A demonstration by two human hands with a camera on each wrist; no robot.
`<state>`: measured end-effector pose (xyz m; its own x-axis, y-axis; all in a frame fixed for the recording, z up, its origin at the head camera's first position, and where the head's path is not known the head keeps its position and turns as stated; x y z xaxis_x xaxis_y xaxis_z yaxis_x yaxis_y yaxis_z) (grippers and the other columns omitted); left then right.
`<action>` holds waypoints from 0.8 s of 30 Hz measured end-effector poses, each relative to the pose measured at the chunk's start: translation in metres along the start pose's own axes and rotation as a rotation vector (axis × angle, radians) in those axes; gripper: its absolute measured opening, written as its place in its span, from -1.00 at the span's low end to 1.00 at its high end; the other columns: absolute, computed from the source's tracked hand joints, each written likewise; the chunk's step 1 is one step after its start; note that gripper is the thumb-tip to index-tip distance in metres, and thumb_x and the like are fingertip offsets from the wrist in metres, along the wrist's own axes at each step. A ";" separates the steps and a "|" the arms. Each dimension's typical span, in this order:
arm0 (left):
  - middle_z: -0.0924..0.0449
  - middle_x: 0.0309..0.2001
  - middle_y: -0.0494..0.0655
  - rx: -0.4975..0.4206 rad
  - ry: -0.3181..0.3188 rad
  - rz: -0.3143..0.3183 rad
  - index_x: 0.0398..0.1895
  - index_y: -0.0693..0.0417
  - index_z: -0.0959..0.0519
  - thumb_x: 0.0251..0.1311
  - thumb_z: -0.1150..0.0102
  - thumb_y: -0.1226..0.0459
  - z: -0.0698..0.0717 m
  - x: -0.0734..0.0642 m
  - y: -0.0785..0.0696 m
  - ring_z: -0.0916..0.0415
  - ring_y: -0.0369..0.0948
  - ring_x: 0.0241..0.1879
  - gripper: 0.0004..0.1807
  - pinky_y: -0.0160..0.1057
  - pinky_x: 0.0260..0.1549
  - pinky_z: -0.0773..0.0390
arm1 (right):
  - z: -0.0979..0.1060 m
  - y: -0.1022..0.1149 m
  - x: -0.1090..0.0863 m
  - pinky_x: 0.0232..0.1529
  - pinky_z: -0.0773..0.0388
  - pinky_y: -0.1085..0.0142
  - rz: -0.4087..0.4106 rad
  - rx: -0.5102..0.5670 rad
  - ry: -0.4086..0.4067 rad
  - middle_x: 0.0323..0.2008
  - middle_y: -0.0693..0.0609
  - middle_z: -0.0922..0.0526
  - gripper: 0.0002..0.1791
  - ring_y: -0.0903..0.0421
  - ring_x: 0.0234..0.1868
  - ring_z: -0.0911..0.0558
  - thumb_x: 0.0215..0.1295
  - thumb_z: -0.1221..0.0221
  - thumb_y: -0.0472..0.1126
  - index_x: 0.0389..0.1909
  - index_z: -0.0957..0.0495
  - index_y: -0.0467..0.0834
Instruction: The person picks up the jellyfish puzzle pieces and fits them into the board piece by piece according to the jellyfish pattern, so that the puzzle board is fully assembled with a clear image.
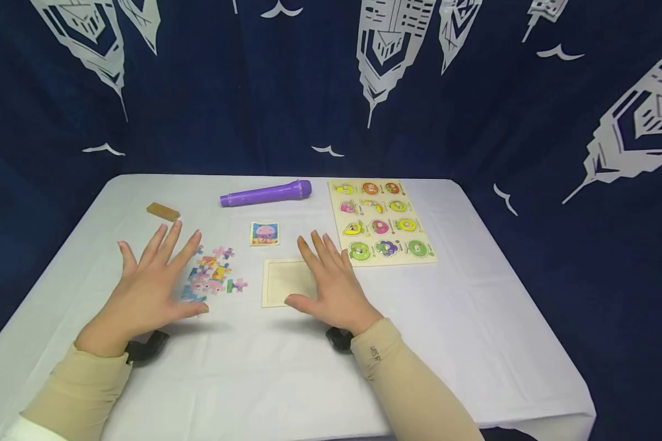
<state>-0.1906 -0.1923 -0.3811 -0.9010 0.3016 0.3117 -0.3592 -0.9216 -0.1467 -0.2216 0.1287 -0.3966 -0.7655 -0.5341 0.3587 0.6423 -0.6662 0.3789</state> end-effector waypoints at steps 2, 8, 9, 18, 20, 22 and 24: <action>0.30 0.68 0.14 -0.049 -0.006 0.018 0.69 -0.22 0.16 -0.04 -0.41 -0.35 0.004 0.001 0.009 0.33 0.21 0.64 0.34 0.67 0.21 0.53 | -0.003 -0.009 0.002 0.49 0.03 -0.34 -0.030 0.141 -0.023 0.65 -0.11 -0.01 0.04 -0.19 0.64 -0.01 0.38 0.13 0.56 0.66 0.01 -0.01; 0.24 0.67 0.19 -0.174 -0.023 0.106 0.70 -0.15 0.17 0.29 -0.09 -0.34 0.009 0.009 0.033 0.31 0.23 0.63 0.09 0.61 0.28 0.52 | -0.014 -0.038 0.007 0.30 -0.46 -0.04 -0.106 0.314 -0.229 0.38 -0.14 -0.51 -0.44 -0.11 0.32 -0.52 0.50 -0.14 -0.09 0.42 -0.42 -0.23; 0.23 0.67 0.20 -0.187 -0.022 0.125 0.70 -0.15 0.17 0.31 -0.05 -0.34 0.008 0.010 0.035 0.31 0.23 0.63 0.07 0.59 0.30 0.51 | -0.015 -0.040 0.007 0.22 -0.53 0.01 -0.108 0.300 -0.251 0.33 -0.14 -0.57 -0.49 -0.09 0.23 -0.58 0.48 -0.15 -0.15 0.36 -0.48 -0.26; -0.15 0.52 0.36 -0.209 -0.066 0.293 0.51 0.19 -0.30 0.38 -0.20 -0.04 0.005 0.008 0.045 -0.06 0.35 0.49 -0.23 0.46 0.33 -0.09 | -0.019 -0.046 0.005 0.09 -0.65 0.10 -0.250 0.132 -0.173 0.20 -0.03 -0.69 -0.63 0.00 0.12 -0.73 0.42 -0.25 -0.08 0.13 -0.69 -0.17; -0.36 0.36 0.36 -0.197 -0.074 0.340 0.39 0.21 -0.44 0.37 -0.23 0.06 0.005 0.004 0.048 -0.25 0.32 0.35 -0.37 0.37 0.21 -0.27 | -0.023 -0.045 0.006 0.24 -0.56 0.07 -0.260 0.127 -0.094 0.24 0.00 -0.66 -0.59 0.00 0.26 -0.64 0.42 -0.27 -0.03 0.17 -0.67 -0.15; -0.54 0.14 0.30 -0.193 -0.060 0.384 0.26 0.21 -0.53 0.37 -0.24 0.10 0.004 0.000 0.051 -0.42 0.24 0.13 -0.49 0.23 0.00 -0.42 | -0.027 -0.044 0.006 0.29 -0.51 0.06 -0.259 0.124 -0.033 0.27 0.03 -0.63 -0.56 0.00 0.29 -0.61 0.40 -0.28 -0.01 0.19 -0.66 -0.14; -0.61 -0.07 0.21 -0.196 -0.023 0.416 0.12 0.21 -0.58 0.36 -0.24 0.09 0.001 -0.004 0.054 -0.51 0.13 -0.10 -0.57 0.08 -0.22 -0.47 | -0.029 -0.043 0.006 0.29 -0.51 0.03 -0.249 0.113 -0.005 0.29 0.02 -0.62 -0.55 -0.02 0.30 -0.60 0.39 -0.30 -0.03 0.21 -0.65 -0.15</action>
Point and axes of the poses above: each hand's wrist, its own x-axis towards the middle knuckle, its own z-axis out of the back of the hand, y = z × x, the point moved 5 cm from there along x, towards the middle knuckle
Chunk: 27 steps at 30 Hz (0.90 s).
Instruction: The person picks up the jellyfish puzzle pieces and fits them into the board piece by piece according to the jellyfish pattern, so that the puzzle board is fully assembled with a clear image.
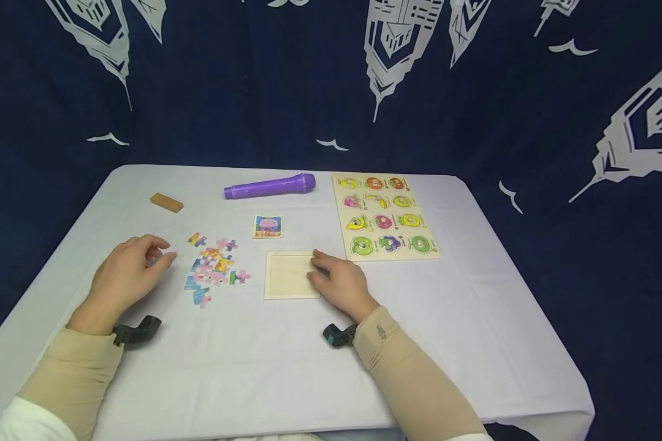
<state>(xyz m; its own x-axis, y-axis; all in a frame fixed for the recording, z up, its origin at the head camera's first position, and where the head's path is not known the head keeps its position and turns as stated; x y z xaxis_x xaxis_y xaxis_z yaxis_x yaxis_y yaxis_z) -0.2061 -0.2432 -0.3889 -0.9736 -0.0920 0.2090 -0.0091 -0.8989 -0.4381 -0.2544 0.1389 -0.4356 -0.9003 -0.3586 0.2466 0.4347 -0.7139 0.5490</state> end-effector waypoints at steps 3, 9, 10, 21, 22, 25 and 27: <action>-0.63 -0.28 0.07 0.013 0.082 0.032 -0.02 0.15 -0.60 0.38 -0.23 0.05 -0.006 0.000 0.005 -0.52 -0.03 -0.35 -0.64 -0.12 -0.47 -0.40 | -0.001 0.000 0.000 0.28 -0.52 0.02 0.010 -0.023 0.008 0.31 0.00 -0.60 -0.54 -0.04 0.30 -0.59 0.37 -0.31 -0.06 0.21 -0.65 -0.18; -0.51 -0.53 -0.12 0.011 0.235 0.037 -0.26 0.02 -0.60 0.34 -0.25 -0.01 -0.018 -0.002 0.005 -0.42 -0.14 -0.50 -0.70 -0.20 -0.56 -0.30 | -0.002 0.001 -0.001 0.27 -0.52 0.03 0.011 -0.054 0.021 0.31 0.01 -0.59 -0.56 -0.04 0.31 -0.59 0.37 -0.31 -0.08 0.19 -0.65 -0.20; -0.48 -0.55 -0.14 0.008 0.251 0.030 -0.31 0.01 -0.59 0.32 -0.27 -0.02 -0.019 -0.003 0.004 -0.41 -0.15 -0.51 -0.70 -0.20 -0.57 -0.29 | -0.002 0.001 -0.001 0.27 -0.52 0.03 0.011 -0.055 0.020 0.31 0.01 -0.59 -0.56 -0.04 0.31 -0.59 0.37 -0.31 -0.09 0.19 -0.65 -0.20; -0.50 -0.59 -0.21 0.012 0.444 -0.072 -0.48 -0.10 -0.58 -0.14 -0.56 -0.26 -0.037 -0.014 -0.015 -0.42 -0.19 -0.55 -0.48 -0.21 -0.56 -0.32 | -0.002 -0.001 0.000 0.30 -0.50 0.03 0.002 -0.039 0.031 0.33 0.01 -0.58 -0.54 -0.03 0.34 -0.56 0.37 -0.31 -0.09 0.21 -0.64 -0.21; -0.49 -0.58 -0.21 0.011 0.442 -0.081 -0.46 -0.09 -0.58 -0.15 -0.58 -0.24 -0.039 -0.014 -0.017 -0.41 -0.20 -0.55 -0.47 -0.21 -0.56 -0.32 | -0.002 -0.001 0.000 0.31 -0.49 0.03 0.001 -0.037 0.031 0.33 0.01 -0.58 -0.54 -0.03 0.34 -0.56 0.37 -0.31 -0.10 0.21 -0.64 -0.21; -0.49 -0.56 -0.20 0.004 0.432 -0.104 -0.41 -0.06 -0.57 -0.14 -0.61 -0.17 -0.042 -0.015 -0.019 -0.41 -0.21 -0.54 -0.49 -0.22 -0.54 -0.32 | -0.001 -0.001 0.000 0.31 -0.49 0.03 0.002 -0.033 0.028 0.33 0.01 -0.58 -0.54 -0.03 0.34 -0.56 0.36 -0.31 -0.09 0.21 -0.63 -0.21; -0.49 -0.54 -0.19 0.004 0.428 -0.107 -0.39 -0.05 -0.57 -0.13 -0.62 -0.13 -0.043 -0.014 -0.020 -0.41 -0.21 -0.54 -0.51 -0.22 -0.54 -0.32 | -0.001 0.000 -0.001 0.31 -0.49 0.03 0.005 -0.033 0.027 0.33 0.01 -0.58 -0.53 -0.03 0.34 -0.56 0.36 -0.31 -0.09 0.21 -0.63 -0.22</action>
Point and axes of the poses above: each hand's wrist, its own x-axis towards the middle knuckle, its own z-axis out of the back of the hand, y = z × x, the point moved 5 cm from there along x, towards the middle knuckle
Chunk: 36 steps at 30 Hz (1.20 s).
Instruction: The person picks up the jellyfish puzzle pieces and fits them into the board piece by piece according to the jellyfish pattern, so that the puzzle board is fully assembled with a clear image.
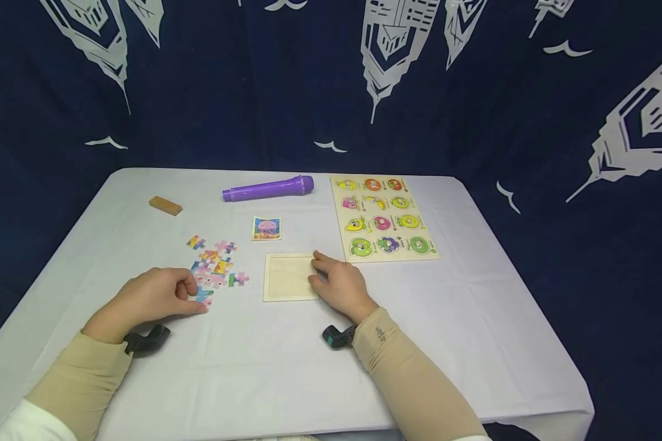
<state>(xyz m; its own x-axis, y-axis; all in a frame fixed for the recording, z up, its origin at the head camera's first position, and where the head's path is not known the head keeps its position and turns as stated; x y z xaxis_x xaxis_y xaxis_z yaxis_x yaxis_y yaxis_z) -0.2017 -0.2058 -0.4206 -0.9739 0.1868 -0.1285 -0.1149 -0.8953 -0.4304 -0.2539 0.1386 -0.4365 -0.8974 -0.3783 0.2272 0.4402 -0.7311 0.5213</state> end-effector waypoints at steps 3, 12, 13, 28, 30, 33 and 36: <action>-0.50 -0.53 -0.20 -0.004 0.004 -0.009 -0.37 -0.04 -0.58 -0.11 -0.62 -0.10 0.000 0.000 0.000 -0.41 -0.21 -0.53 -0.53 -0.21 -0.53 -0.33 | 0.000 0.001 0.000 0.31 -0.49 0.03 0.003 0.000 0.000 0.33 0.01 -0.58 -0.53 -0.03 0.34 -0.56 0.36 -0.31 -0.09 0.22 -0.63 -0.22; -0.50 -0.50 -0.24 -0.032 0.018 -0.129 -0.33 -0.05 -0.60 0.07 -0.51 0.15 -0.002 0.000 -0.009 -0.40 -0.25 -0.49 -0.77 -0.25 -0.46 -0.39 | 0.000 0.001 -0.001 0.32 -0.48 0.03 -0.001 -0.003 0.005 0.34 0.00 -0.57 -0.52 -0.04 0.35 -0.55 0.37 -0.30 -0.09 0.23 -0.62 -0.23; -0.50 -0.50 -0.24 -0.027 0.011 -0.128 -0.33 -0.06 -0.60 0.07 -0.52 0.12 -0.003 0.001 -0.009 -0.39 -0.25 -0.49 -0.75 -0.25 -0.46 -0.38 | 0.000 0.001 -0.001 0.32 -0.48 0.03 -0.001 -0.004 0.007 0.34 0.00 -0.57 -0.52 -0.04 0.35 -0.55 0.37 -0.30 -0.09 0.23 -0.62 -0.22; -0.51 -0.45 -0.26 0.009 -0.026 -0.155 -0.30 -0.06 -0.60 0.05 -0.56 0.04 -0.009 0.004 -0.021 -0.40 -0.27 -0.45 -0.67 -0.24 -0.41 -0.41 | 0.000 0.001 -0.001 0.32 -0.48 0.04 0.005 -0.005 0.014 0.35 0.00 -0.56 -0.55 -0.02 0.36 -0.54 0.39 -0.26 -0.12 0.24 -0.62 -0.21; -0.52 -0.43 -0.26 0.014 -0.031 -0.169 -0.29 -0.06 -0.60 0.04 -0.57 0.05 -0.010 0.004 -0.022 -0.41 -0.27 -0.43 -0.67 -0.25 -0.38 -0.43 | 0.000 0.000 -0.002 0.32 -0.48 0.04 0.005 -0.004 0.014 0.35 0.00 -0.56 -0.54 -0.02 0.36 -0.54 0.39 -0.26 -0.12 0.24 -0.62 -0.21; -0.54 -0.40 -0.26 0.023 -0.041 -0.179 -0.27 -0.07 -0.61 0.03 -0.58 0.05 -0.011 0.004 -0.023 -0.42 -0.28 -0.40 -0.66 -0.26 -0.36 -0.46 | 0.000 0.000 -0.002 0.32 -0.48 0.04 0.009 -0.004 0.011 0.34 -0.01 -0.56 -0.54 -0.03 0.36 -0.54 0.39 -0.26 -0.12 0.24 -0.62 -0.22; -0.55 -0.36 -0.25 0.018 -0.048 -0.185 -0.25 -0.07 -0.60 0.03 -0.58 0.06 -0.011 0.004 -0.024 -0.41 -0.29 -0.41 -0.65 -0.27 -0.37 -0.46 | 0.000 0.001 -0.001 0.32 -0.48 0.03 0.009 -0.005 0.011 0.34 -0.01 -0.57 -0.54 -0.03 0.36 -0.54 0.39 -0.27 -0.12 0.23 -0.62 -0.23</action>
Point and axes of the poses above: each hand's wrist, its own x-axis towards the middle knuckle, its own z-axis out of the back of the hand, y = z × x, the point moved 5 cm from there along x, towards the middle knuckle
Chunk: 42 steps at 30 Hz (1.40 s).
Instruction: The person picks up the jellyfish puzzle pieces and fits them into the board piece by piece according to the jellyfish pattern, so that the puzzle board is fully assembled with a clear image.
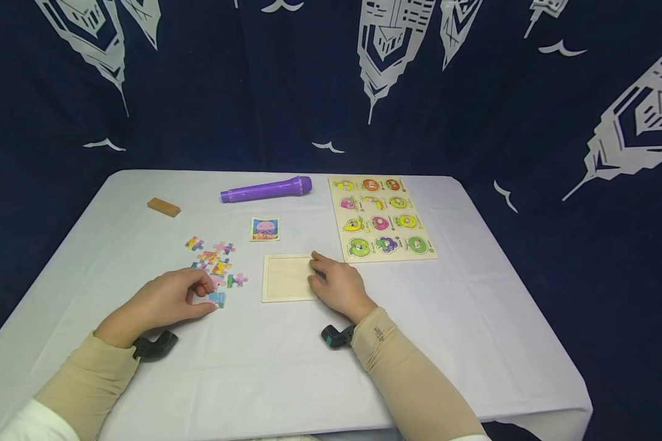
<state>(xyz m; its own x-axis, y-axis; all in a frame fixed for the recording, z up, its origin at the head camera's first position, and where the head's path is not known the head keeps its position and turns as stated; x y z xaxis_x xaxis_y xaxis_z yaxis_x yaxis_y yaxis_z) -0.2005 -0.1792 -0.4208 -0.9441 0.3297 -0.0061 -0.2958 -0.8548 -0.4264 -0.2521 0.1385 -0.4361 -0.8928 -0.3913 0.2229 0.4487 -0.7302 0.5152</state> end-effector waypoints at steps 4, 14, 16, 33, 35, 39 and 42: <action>-0.56 -0.34 -0.24 -0.015 -0.005 -0.004 -0.24 -0.07 -0.59 0.05 -0.58 0.10 0.000 -0.001 -0.001 -0.39 -0.29 -0.45 -0.67 -0.29 -0.41 -0.44 | 0.001 0.001 0.001 0.32 -0.48 0.03 0.003 -0.004 0.006 0.35 -0.02 -0.56 -0.54 -0.03 0.36 -0.53 0.39 -0.26 -0.12 0.24 -0.61 -0.23; -0.60 -0.33 -0.27 -0.029 -0.040 -0.026 -0.15 -0.05 -0.62 0.09 -0.56 0.15 0.003 0.002 -0.002 -0.40 -0.31 -0.44 -0.68 -0.32 -0.41 -0.45 | 0.002 0.003 0.006 0.33 -0.47 0.03 0.016 -0.010 0.010 0.36 -0.02 -0.55 -0.52 -0.04 0.37 -0.52 0.39 -0.26 -0.11 0.26 -0.60 -0.23; -0.60 -0.32 -0.27 -0.028 -0.051 -0.027 -0.13 -0.04 -0.63 0.09 -0.56 0.15 0.003 0.003 -0.002 -0.40 -0.30 -0.44 -0.67 -0.32 -0.40 -0.46 | 0.003 0.002 0.006 0.33 -0.47 0.03 0.015 -0.014 0.007 0.36 -0.01 -0.54 -0.52 -0.03 0.37 -0.52 0.39 -0.27 -0.11 0.26 -0.60 -0.23; -0.50 -0.38 -0.30 -0.037 -0.087 -0.051 -0.06 -0.08 -0.68 0.24 -0.43 0.19 0.001 0.005 -0.006 -0.39 -0.30 -0.40 -0.77 -0.32 -0.39 -0.44 | 0.007 0.003 0.004 0.35 -0.45 0.03 -0.009 -0.013 0.022 0.38 0.00 -0.53 -0.51 -0.04 0.39 -0.50 0.40 -0.26 -0.10 0.27 -0.59 -0.23; -0.51 -0.38 -0.31 -0.040 -0.092 -0.061 -0.06 -0.08 -0.69 0.27 -0.39 0.22 -0.001 0.004 -0.007 -0.40 -0.31 -0.39 -0.80 -0.32 -0.38 -0.45 | 0.007 0.002 0.002 0.35 -0.45 0.03 -0.014 -0.014 0.026 0.38 0.00 -0.53 -0.51 -0.04 0.39 -0.50 0.40 -0.26 -0.10 0.27 -0.58 -0.23; -0.51 -0.37 -0.32 -0.044 -0.073 -0.057 -0.03 -0.08 -0.69 0.29 -0.33 0.26 -0.003 0.003 -0.006 -0.40 -0.32 -0.39 -0.80 -0.33 -0.37 -0.45 | 0.004 0.000 0.000 0.34 -0.46 0.03 -0.020 -0.008 0.025 0.38 0.02 -0.53 -0.51 -0.03 0.38 -0.51 0.40 -0.26 -0.09 0.27 -0.59 -0.22; -0.50 -0.38 -0.33 -0.051 -0.049 -0.047 -0.04 -0.08 -0.69 0.27 -0.34 0.26 -0.003 0.000 -0.006 -0.39 -0.32 -0.41 -0.79 -0.33 -0.38 -0.44 | 0.001 0.001 -0.002 0.33 -0.47 0.03 -0.020 0.001 0.025 0.37 0.02 -0.54 -0.51 -0.03 0.38 -0.52 0.40 -0.26 -0.09 0.27 -0.59 -0.22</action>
<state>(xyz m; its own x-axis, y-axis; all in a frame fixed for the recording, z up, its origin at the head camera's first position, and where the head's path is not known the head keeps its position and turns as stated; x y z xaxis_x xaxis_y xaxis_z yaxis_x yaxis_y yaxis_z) -0.1986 -0.1730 -0.4213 -0.9356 0.3482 0.0587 -0.3335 -0.8167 -0.4709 -0.2501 0.1387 -0.4355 -0.9004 -0.3906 0.1915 0.4307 -0.7378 0.5198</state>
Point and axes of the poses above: each hand's wrist, its own x-axis towards the middle knuckle, its own z-axis out of the back of the hand, y = z × x, the point moved 5 cm from there along x, towards the middle knuckle
